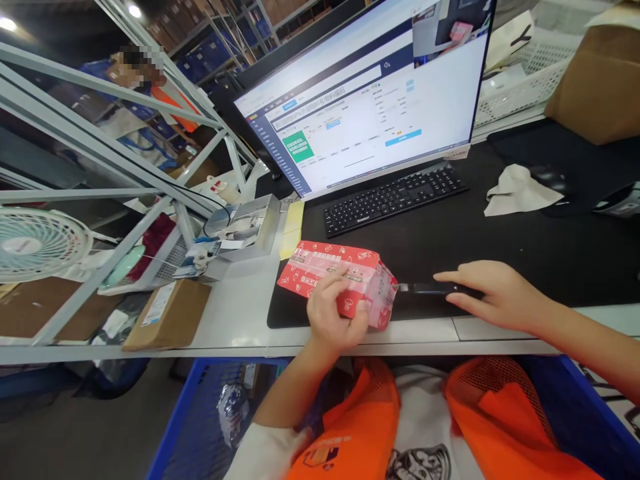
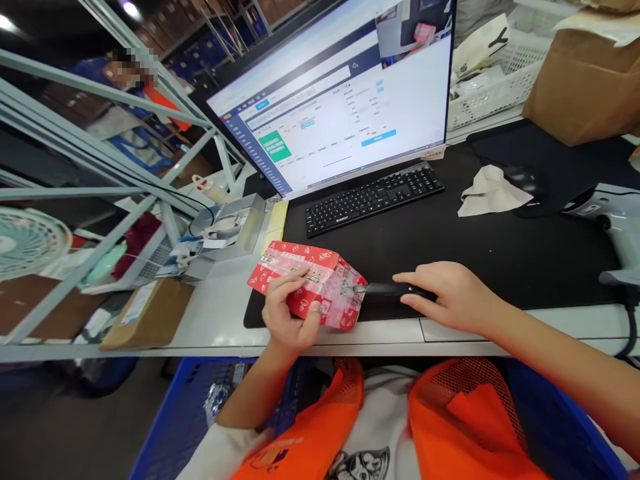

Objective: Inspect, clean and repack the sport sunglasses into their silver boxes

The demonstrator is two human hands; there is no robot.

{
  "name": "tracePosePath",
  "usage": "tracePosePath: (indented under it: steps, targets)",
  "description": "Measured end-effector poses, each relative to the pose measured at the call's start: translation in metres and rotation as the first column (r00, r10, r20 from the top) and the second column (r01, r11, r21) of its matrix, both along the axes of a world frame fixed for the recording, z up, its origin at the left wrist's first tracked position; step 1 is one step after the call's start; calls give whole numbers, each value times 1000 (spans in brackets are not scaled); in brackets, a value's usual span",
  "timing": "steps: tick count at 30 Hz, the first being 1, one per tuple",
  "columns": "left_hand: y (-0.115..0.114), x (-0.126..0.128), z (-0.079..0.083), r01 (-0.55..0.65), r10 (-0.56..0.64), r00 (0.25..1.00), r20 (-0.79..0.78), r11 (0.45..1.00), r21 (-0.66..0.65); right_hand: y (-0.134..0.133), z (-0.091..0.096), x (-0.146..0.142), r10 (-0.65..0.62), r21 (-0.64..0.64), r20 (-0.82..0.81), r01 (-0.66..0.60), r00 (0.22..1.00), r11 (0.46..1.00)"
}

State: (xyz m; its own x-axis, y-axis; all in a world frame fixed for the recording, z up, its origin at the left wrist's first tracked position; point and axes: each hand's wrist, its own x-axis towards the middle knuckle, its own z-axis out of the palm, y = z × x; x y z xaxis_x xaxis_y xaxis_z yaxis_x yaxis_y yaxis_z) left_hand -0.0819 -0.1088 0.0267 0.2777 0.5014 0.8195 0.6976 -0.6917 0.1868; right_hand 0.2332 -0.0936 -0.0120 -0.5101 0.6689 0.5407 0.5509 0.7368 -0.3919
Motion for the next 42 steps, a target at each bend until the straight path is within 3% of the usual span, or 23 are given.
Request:
tracePosePath:
  steps: [4, 8, 15, 21, 28, 30, 33, 35, 38, 40, 42]
  targets:
    - [3, -3, 0, 39, -39, 998, 47, 999, -14, -7, 7, -18, 47, 88, 9, -47, 999, 995]
    - [3, 0, -4, 73, -71, 996, 54, 997, -38, 8, 16, -33, 94, 94, 25, -96, 995, 991]
    - [-1, -2, -7, 65, -64, 997, 52, 998, -18, 32, 16, -30, 208, 73, 48, -211, 977, 975]
    - [-1, -5, -10, 67, -66, 996, 56, 998, -14, 36, 15, -26, 174, 85, 67, -180, 982, 980]
    - [0, 1, -12, 85, -85, 995, 46, 996, 5, 54, 3, -14, 60, 77, 78, -66, 995, 995]
    - [1, 2, -12, 82, -82, 995, 50, 997, 11, 66, -3, -1, -68, 31, 51, 67, 996, 997]
    - [-2, 0, -12, 82, -82, 994, 65, 997, 12, 83, -11, 24, -408, -90, -56, 402, 911, 911]
    - [-6, -4, -13, 98, -98, 995, 32, 995, 24, 88, -11, 33, -543, -181, -136, 518, 829, 836]
    - [-14, -13, -14, 161, -159, 987, -37, 986, 46, 88, -5, 19, -520, -310, -243, 442, 819, 842]
    - [-20, -23, -18, 182, -181, 983, -31, 982, 57, 85, 2, -10, -411, -399, -290, 280, 864, 873]
    - [-28, -36, -24, 135, -137, 990, 32, 989, 59, 84, 6, -49, -268, -506, -333, 69, 904, 860]
